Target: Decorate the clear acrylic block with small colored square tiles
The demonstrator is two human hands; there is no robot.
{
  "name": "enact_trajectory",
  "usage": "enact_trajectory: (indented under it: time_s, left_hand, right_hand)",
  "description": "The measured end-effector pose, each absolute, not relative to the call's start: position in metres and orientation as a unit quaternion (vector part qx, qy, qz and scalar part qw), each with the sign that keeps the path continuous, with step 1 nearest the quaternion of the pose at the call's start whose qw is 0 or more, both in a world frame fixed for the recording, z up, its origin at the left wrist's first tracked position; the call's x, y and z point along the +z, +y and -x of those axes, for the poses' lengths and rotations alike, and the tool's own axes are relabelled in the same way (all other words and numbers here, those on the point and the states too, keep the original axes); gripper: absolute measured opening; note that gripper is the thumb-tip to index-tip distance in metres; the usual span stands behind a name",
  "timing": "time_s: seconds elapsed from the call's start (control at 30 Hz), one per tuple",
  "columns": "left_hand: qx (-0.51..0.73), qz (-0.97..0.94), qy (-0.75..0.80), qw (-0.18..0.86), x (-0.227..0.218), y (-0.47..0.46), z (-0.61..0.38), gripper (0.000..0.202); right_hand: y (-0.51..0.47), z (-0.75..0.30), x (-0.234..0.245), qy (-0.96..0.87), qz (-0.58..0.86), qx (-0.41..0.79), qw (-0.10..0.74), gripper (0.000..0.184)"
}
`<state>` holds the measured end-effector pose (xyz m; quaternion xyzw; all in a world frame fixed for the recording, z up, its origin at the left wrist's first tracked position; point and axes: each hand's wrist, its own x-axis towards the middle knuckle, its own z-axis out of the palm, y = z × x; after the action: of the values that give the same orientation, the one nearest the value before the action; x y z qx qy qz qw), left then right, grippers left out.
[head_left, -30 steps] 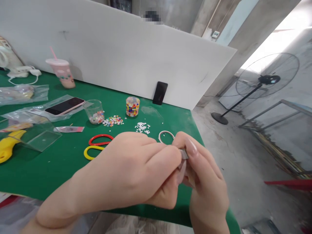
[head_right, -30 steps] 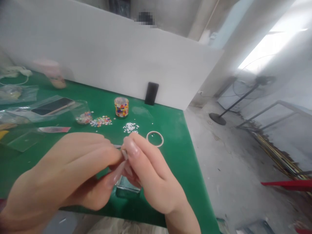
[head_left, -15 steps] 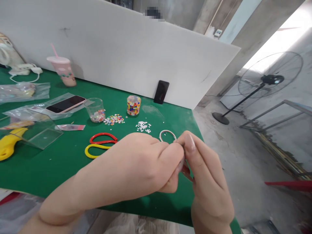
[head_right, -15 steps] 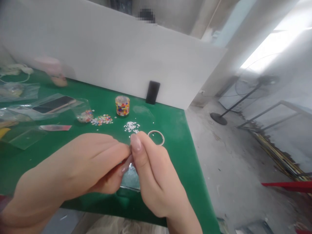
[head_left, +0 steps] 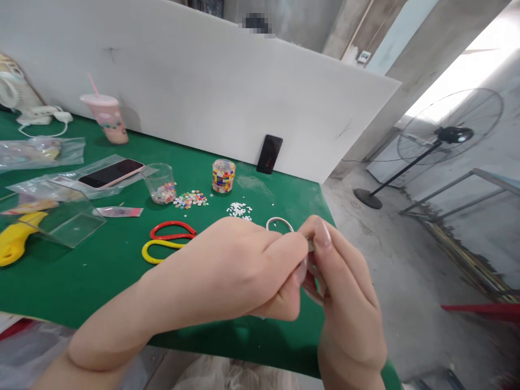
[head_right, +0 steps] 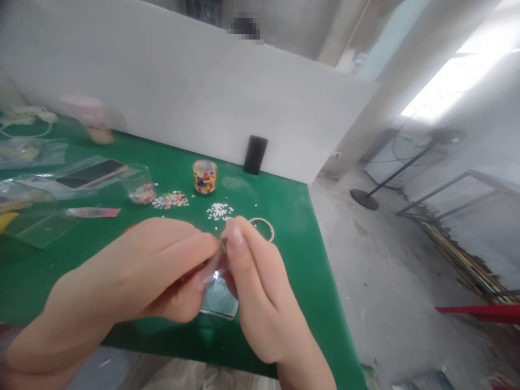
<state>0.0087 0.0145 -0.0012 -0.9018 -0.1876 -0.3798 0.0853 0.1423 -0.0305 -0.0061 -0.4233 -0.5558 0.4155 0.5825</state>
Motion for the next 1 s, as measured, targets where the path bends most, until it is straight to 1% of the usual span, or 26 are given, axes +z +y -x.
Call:
enact_trajectory:
  time_s: [0.13, 0.33, 0.5, 0.63, 0.77, 0.87, 1.0]
  left_hand:
    - [-0.379, 0.901, -0.192, 0.091, -0.0024, 0.0150, -0.0097, 0.031]
    - [-0.369, 0.891, -0.195, 0.177, -0.0050, 0.0169, -0.0132, 0.028]
    - [-0.371, 0.885, -0.207, 0.188, -0.0081, 0.0195, -0.0162, 0.028]
    - [-0.396, 0.883, -0.204, 0.148, -0.0067, 0.0201, -0.0184, 0.026]
    - [-0.405, 0.885, -0.215, 0.087, -0.0047, 0.0183, -0.0177, 0.022]
    - [-0.387, 0.891, -0.228, 0.061, -0.0051, 0.0163, -0.0157, 0.020]
    - [-0.355, 0.903, -0.241, 0.035, -0.0056, 0.0150, -0.0145, 0.021]
  right_hand:
    - [-0.0298, -0.1433, -0.0061, -0.557, 0.434, 0.407, 0.579, 0.043]
    - [-0.0296, -0.1472, -0.0116, -0.596, 0.470, 0.352, 0.548, 0.042]
    - [-0.0270, -0.1462, -0.0111, -0.588, 0.467, 0.343, 0.564, 0.041]
    - [-0.0283, -0.1431, -0.0076, -0.562, 0.465, 0.357, 0.584, 0.042]
    - [-0.0305, -0.1410, -0.0056, -0.528, 0.444, 0.405, 0.600, 0.040]
    - [-0.0309, -0.1411, -0.0057, -0.521, 0.431, 0.426, 0.601, 0.039]
    - [-0.0314, -0.1419, -0.0059, -0.532, 0.429, 0.409, 0.604, 0.041]
